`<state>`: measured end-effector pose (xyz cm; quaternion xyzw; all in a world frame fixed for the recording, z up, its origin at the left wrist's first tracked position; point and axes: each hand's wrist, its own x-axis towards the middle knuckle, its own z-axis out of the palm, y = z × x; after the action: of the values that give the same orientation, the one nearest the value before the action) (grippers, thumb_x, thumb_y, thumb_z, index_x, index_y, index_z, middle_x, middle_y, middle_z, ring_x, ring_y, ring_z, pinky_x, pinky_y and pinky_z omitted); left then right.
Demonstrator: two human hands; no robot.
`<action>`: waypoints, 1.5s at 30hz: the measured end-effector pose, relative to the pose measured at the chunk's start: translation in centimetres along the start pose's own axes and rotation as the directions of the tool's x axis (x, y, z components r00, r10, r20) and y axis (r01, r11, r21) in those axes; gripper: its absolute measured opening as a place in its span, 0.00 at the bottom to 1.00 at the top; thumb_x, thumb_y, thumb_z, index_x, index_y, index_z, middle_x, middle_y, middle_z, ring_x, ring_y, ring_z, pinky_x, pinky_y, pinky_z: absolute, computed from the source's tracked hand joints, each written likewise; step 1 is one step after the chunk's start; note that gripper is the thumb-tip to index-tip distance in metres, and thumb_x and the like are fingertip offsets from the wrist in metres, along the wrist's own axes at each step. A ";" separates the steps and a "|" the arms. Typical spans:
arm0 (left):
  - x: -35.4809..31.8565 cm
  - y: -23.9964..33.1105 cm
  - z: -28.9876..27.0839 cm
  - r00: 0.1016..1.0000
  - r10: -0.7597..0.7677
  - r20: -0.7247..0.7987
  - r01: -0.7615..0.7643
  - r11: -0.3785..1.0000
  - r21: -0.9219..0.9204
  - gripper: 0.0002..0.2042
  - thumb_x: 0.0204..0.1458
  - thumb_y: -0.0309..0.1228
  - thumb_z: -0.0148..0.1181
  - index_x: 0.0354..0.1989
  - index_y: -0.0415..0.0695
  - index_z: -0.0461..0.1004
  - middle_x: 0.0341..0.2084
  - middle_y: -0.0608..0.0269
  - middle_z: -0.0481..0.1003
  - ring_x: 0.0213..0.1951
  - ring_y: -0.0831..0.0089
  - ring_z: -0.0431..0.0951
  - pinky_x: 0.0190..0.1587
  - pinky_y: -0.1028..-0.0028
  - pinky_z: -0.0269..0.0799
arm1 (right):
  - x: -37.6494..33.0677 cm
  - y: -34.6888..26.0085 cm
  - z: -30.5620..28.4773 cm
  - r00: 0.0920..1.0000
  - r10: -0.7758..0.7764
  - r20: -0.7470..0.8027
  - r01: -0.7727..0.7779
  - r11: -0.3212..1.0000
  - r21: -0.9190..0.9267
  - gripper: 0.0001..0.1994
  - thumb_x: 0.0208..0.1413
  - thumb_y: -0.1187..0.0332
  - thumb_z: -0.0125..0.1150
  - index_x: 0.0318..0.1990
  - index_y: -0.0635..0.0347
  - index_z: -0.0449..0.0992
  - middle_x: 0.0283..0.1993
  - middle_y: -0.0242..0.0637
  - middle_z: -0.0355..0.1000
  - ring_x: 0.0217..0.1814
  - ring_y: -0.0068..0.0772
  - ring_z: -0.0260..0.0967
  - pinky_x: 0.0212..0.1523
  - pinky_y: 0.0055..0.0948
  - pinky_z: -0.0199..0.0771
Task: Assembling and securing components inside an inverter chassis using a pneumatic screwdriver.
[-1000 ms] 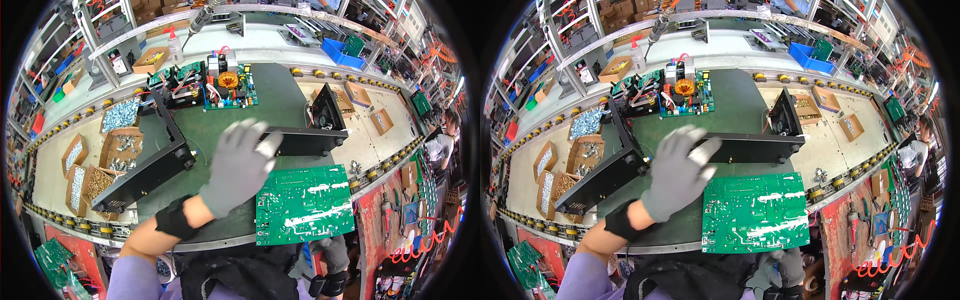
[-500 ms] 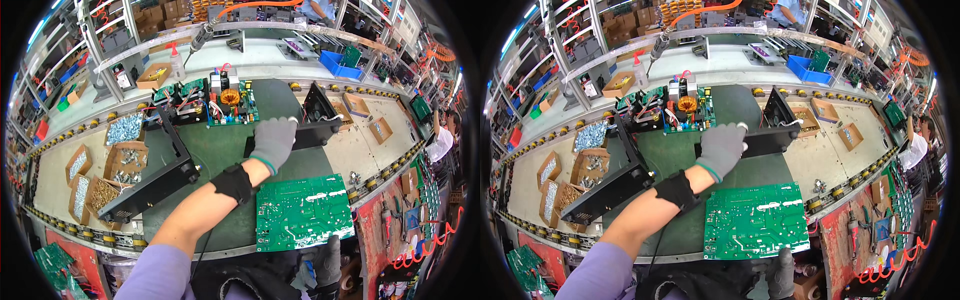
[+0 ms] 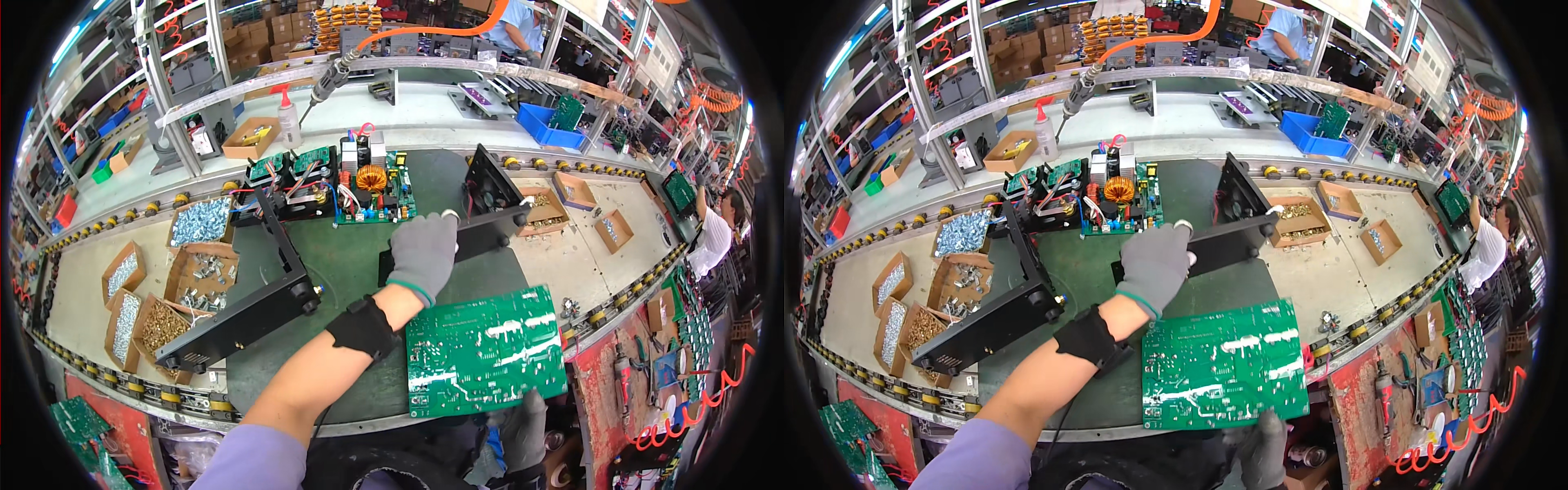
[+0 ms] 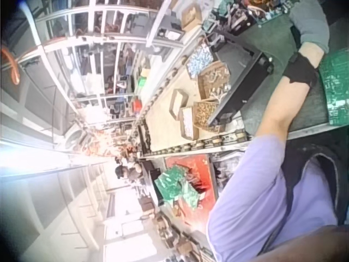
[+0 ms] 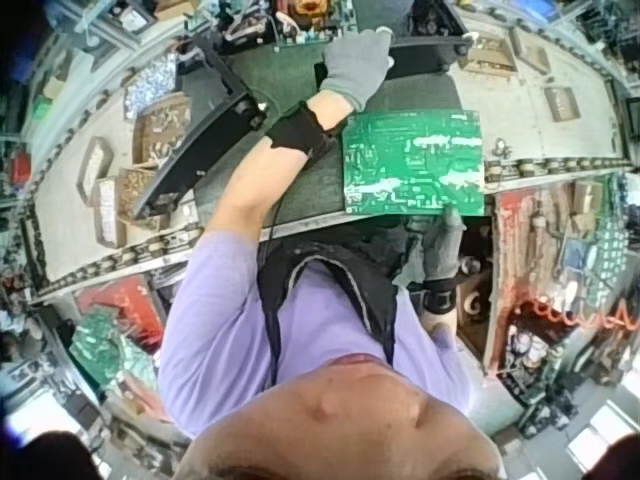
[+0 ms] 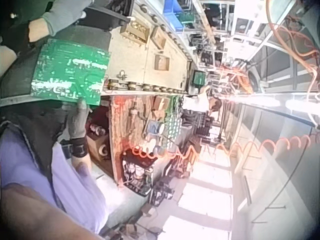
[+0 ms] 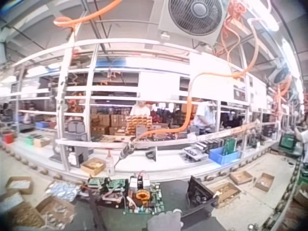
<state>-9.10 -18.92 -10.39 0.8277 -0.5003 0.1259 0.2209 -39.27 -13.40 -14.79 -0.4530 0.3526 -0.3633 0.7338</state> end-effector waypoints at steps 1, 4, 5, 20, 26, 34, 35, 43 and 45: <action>0.5 -0.4 -0.4 0.997 -0.019 0.073 0.023 0.998 -0.060 0.17 0.46 0.39 0.66 0.43 0.48 0.73 0.30 0.62 0.73 0.36 0.60 0.77 0.35 0.60 0.72 | 1.0 -0.5 0.2 0.999 0.002 -0.034 -0.002 1.000 0.000 0.32 0.60 0.43 0.51 0.59 0.63 0.64 0.39 0.39 0.75 0.32 0.26 0.74 0.24 0.20 0.73; -0.1 -0.9 -1.9 0.995 0.066 -0.081 -0.083 0.970 -0.231 0.20 0.46 0.37 0.65 0.49 0.48 0.72 0.39 0.57 0.73 0.43 0.57 0.75 0.42 0.60 0.72 | 4.4 -1.4 -0.5 0.990 0.073 0.120 -0.078 0.996 0.035 0.30 0.62 0.44 0.50 0.59 0.60 0.64 0.42 0.36 0.75 0.33 0.26 0.74 0.25 0.22 0.72; -1.0 -1.0 -2.5 0.993 0.056 -0.107 -0.079 0.972 -0.223 0.20 0.46 0.37 0.65 0.49 0.48 0.72 0.39 0.57 0.73 0.43 0.57 0.75 0.42 0.60 0.72 | 5.4 -1.6 -1.0 0.985 0.125 0.118 -0.133 0.989 0.063 0.29 0.62 0.44 0.49 0.58 0.59 0.64 0.41 0.33 0.75 0.30 0.23 0.71 0.23 0.20 0.68; -22.5 -19.1 -22.7 0.755 -0.574 0.316 0.568 0.814 0.121 0.20 0.38 0.32 0.72 0.43 0.43 0.79 0.30 0.57 0.77 0.37 0.66 0.78 0.41 0.67 0.71 | 3.8 -6.1 0.5 0.685 -0.527 -0.504 0.258 0.822 -0.509 0.25 0.63 0.58 0.49 0.63 0.62 0.62 0.39 0.30 0.64 0.40 0.24 0.61 0.46 0.27 0.62; -24.9 -19.7 -21.0 0.727 -0.515 0.454 0.680 0.632 -0.372 0.10 0.46 0.25 0.68 0.37 0.38 0.79 0.19 0.62 0.73 0.24 0.80 0.72 0.29 0.75 0.69 | 2.7 -3.2 10.5 0.726 -0.648 0.232 0.659 0.556 -0.507 0.29 0.65 0.56 0.46 0.66 0.68 0.56 0.31 0.30 0.64 0.33 0.22 0.59 0.42 0.27 0.61; -22.7 -18.8 -19.9 0.832 -0.055 0.552 0.329 0.850 -0.411 0.20 0.47 0.39 0.69 0.45 0.42 0.76 0.26 0.53 0.74 0.29 0.58 0.77 0.33 0.66 0.71 | 3.2 -0.9 19.8 0.469 -0.321 0.823 0.880 0.249 -0.404 0.25 0.45 0.60 0.67 0.50 0.60 0.70 0.45 0.45 0.69 0.44 0.44 0.68 0.44 0.36 0.67; -22.0 -19.3 -20.3 0.741 0.014 0.671 0.325 0.867 -0.378 0.25 0.46 0.42 0.70 0.49 0.41 0.75 0.28 0.54 0.75 0.28 0.59 0.77 0.32 0.67 0.71 | 3.4 -0.6 20.8 0.410 -0.272 0.871 0.912 0.121 -0.392 0.25 0.44 0.60 0.68 0.50 0.59 0.71 0.48 0.45 0.69 0.48 0.47 0.68 0.46 0.39 0.66; -8.0 -26.5 -18.4 0.853 0.131 0.506 0.141 0.874 -0.465 0.30 0.50 0.45 0.65 0.57 0.36 0.69 0.50 0.49 0.74 0.53 0.57 0.75 0.56 0.65 0.68 | 6.0 -4.0 23.5 0.350 -0.117 0.929 0.937 0.040 -0.348 0.26 0.41 0.58 0.70 0.49 0.55 0.73 0.49 0.37 0.71 0.52 0.43 0.69 0.50 0.44 0.64; -6.3 -26.3 -14.4 0.742 0.344 0.575 -0.013 0.866 -0.500 0.32 0.51 0.46 0.64 0.59 0.37 0.66 0.51 0.47 0.71 0.54 0.55 0.72 0.57 0.63 0.67 | 8.7 -7.5 23.2 0.314 -0.014 0.949 0.937 -0.156 -0.313 0.18 0.51 0.59 0.63 0.48 0.55 0.73 0.39 0.39 0.72 0.37 0.40 0.72 0.35 0.34 0.71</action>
<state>11.37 3.63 -6.85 0.6877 -0.6396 -0.2701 0.2123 -17.03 -13.76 -1.60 -0.9851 -0.0695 -0.1349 0.0804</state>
